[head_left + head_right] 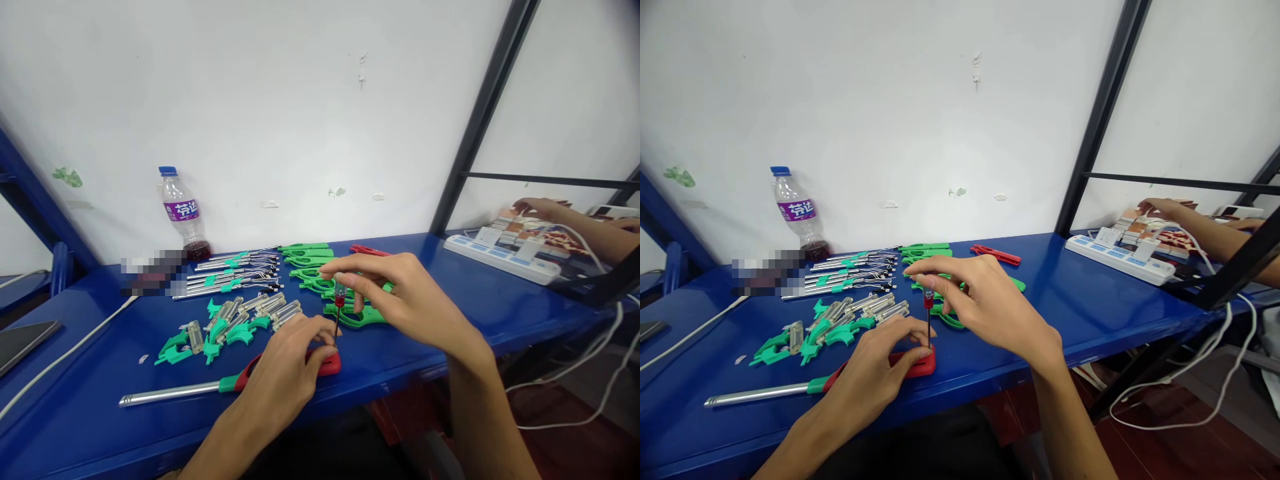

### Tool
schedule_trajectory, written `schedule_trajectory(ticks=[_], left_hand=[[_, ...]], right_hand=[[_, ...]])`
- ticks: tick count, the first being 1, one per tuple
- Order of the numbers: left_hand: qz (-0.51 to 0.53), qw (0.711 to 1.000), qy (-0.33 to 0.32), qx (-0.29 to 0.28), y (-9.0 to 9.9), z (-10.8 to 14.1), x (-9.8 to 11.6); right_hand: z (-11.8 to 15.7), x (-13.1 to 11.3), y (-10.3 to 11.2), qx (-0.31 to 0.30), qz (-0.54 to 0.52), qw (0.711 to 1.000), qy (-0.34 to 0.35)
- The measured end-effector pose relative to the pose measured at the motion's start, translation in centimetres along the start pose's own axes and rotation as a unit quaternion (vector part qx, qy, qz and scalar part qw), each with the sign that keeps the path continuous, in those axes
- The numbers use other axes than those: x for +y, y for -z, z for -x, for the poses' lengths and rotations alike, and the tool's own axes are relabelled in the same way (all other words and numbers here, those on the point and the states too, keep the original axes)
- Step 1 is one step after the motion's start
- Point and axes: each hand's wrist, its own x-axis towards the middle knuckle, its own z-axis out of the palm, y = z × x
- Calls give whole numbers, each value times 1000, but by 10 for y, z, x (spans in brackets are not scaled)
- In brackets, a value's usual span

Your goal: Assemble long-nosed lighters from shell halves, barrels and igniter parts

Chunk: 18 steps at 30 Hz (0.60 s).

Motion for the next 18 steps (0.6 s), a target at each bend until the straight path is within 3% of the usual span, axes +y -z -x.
schedule_trajectory(ticks=[10,18], left_hand=[[-16,1000,-18,-1,0,1,-1],[-10,1000,-19,-2,0,3,-1]], right_hand=[[2,-3,0,-10,6,1000,2],[5,-7,3,-60,-30,997,-22]])
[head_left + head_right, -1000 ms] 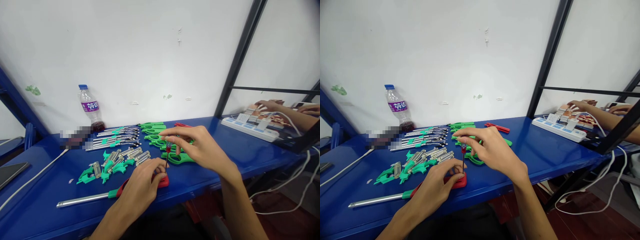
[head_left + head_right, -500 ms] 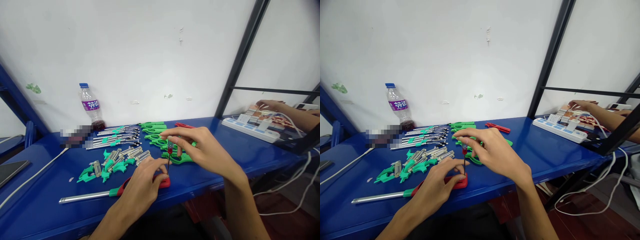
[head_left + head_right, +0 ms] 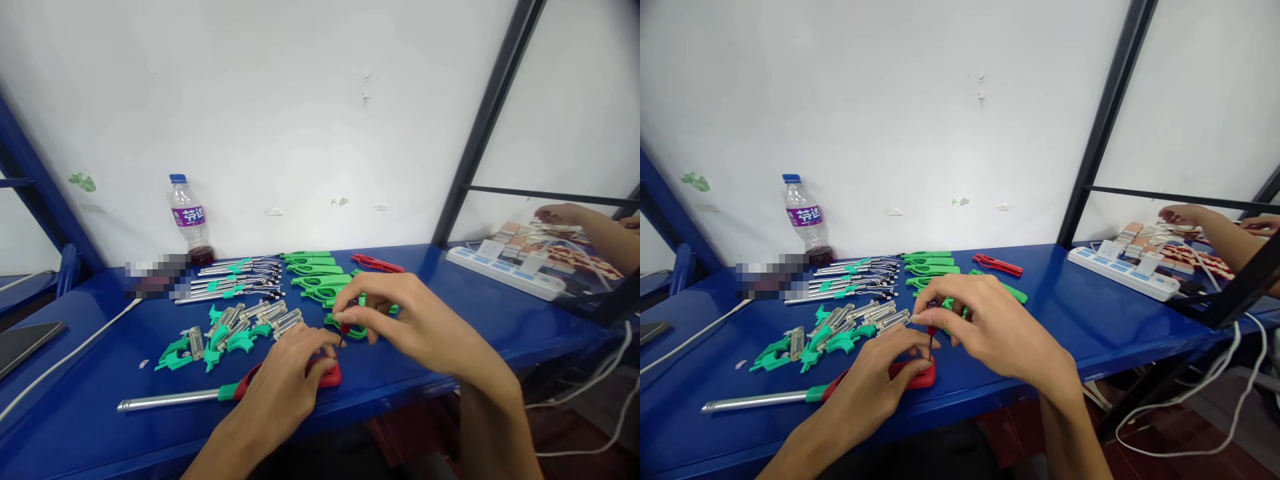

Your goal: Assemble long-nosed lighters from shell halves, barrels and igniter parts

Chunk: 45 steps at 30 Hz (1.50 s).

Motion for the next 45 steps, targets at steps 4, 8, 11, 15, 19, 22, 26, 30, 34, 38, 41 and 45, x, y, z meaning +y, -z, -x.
schedule_trajectory(ticks=[4,8,11,15,19,22,26,30,34,38,41,45], left_hand=[[6,1000,5,7,0,0,3],[17,999,35,16,-1,-2,3],[23,999,36,16,-2,-2,2],[19,1000,21,13,-1,0,3],[25,1000,18,7,-1,2,3],[18,999,29,11,-2,2,3],[12,998,56,23,-2,2,5],[-1,998,59,30,-3,4,6],[-11,998,52,25,-3,5,6],[-7,998,53,21,-2,5,8],[-4,998,60,16,0,5,10],[9,997,71,17,1,4,10]], right_hand=[[-1,3,0,13,8,1000,-3],[-4,7,-3,23,32,999,7],[-6,8,-6,40,71,997,0],[-3,7,-6,53,116,991,-27],[2,2,0,-1,44,997,-55],[1,2,1,-3,-4,997,-83],[-9,16,-10,50,-53,991,-109],[-16,23,-19,112,10,989,-92],[-12,11,-17,100,41,991,-80],[-6,3,-11,28,-4,996,-80],[-6,8,-10,20,-58,993,-106],[-7,14,-12,45,-57,990,-124]])
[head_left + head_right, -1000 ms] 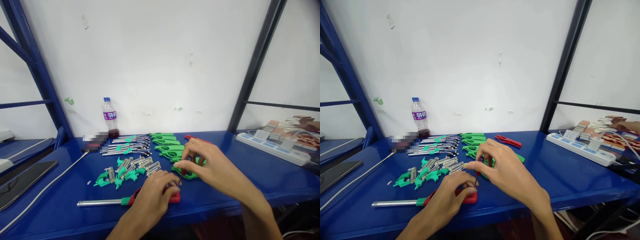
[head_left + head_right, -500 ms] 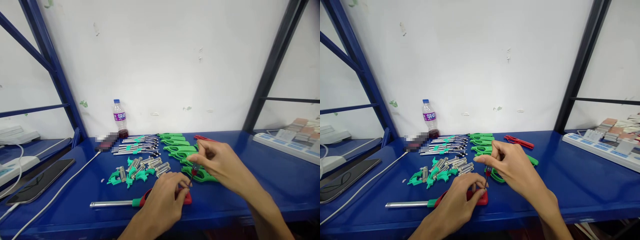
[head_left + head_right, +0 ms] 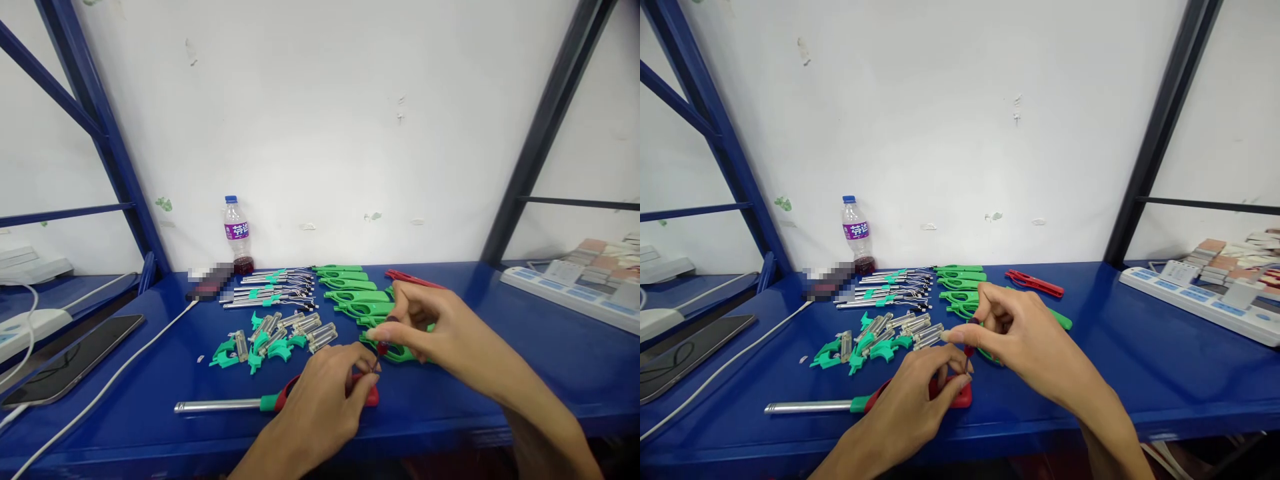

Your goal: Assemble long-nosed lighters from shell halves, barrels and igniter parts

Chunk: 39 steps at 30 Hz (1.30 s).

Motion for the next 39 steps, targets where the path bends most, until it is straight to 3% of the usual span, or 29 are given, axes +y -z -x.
schedule_trajectory(ticks=[8,14,21,29,36,39], left_hand=[[12,1000,-14,-13,0,-3,-4],[6,999,-44,8,-3,-4,-8],[4,999,-45,-5,-1,-9,-8],[3,1000,-27,-14,1,-6,-5],[-26,999,-8,-25,2,-4,-2],[-34,999,-18,-7,1,-5,-4]], right_hand=[[1,-10,6,-55,-43,997,30],[1,-4,5,33,-10,999,10],[3,-6,12,-52,-55,996,43],[-5,3,6,-24,-76,997,7],[-1,-2,11,-80,-90,992,25],[-3,0,6,-59,-66,996,-1]])
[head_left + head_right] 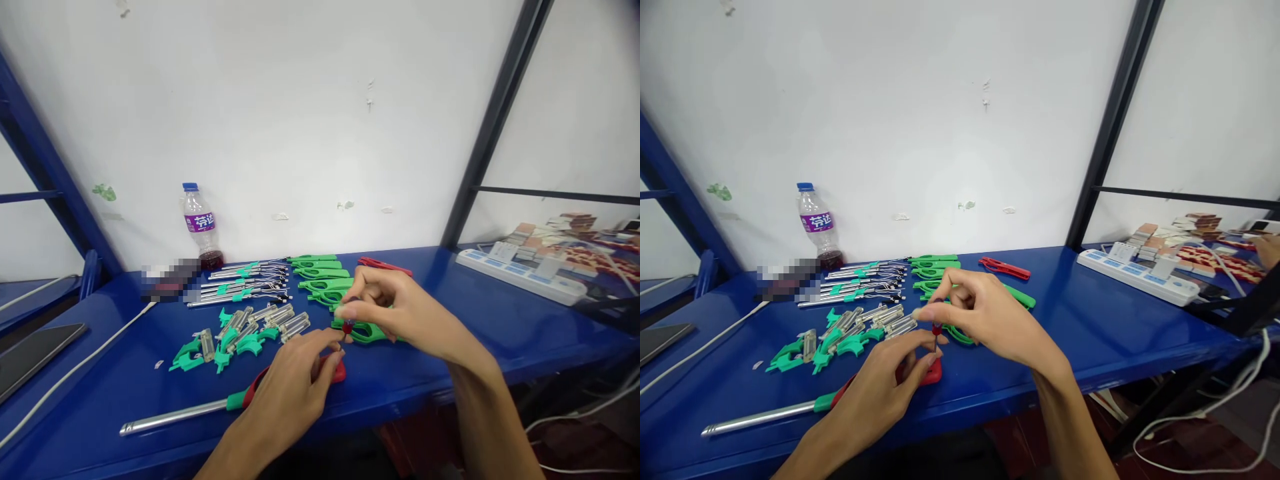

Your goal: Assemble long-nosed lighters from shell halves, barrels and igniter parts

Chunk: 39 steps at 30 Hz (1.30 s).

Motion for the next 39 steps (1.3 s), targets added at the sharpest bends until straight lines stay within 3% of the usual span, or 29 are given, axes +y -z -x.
schedule_trajectory(ticks=[3,9,17,25,32,37,39], left_hand=[[7,1000,-16,8,-1,-1,-2],[3,1000,-26,11,0,-1,-1],[1,1000,-12,12,-1,0,3],[12,1000,-14,13,0,1,4],[27,999,-16,21,-4,-1,-1],[19,999,-26,21,-3,0,-1],[18,999,-28,23,-4,1,-1]], right_hand=[[-1,2,-1,35,32,999,-4],[4,-2,11,3,2,999,37],[-3,2,1,26,-19,999,-21],[0,4,9,-47,14,999,20],[2,-5,0,35,75,996,9],[6,-6,6,-23,44,998,39],[3,-4,3,-18,16,999,33]])
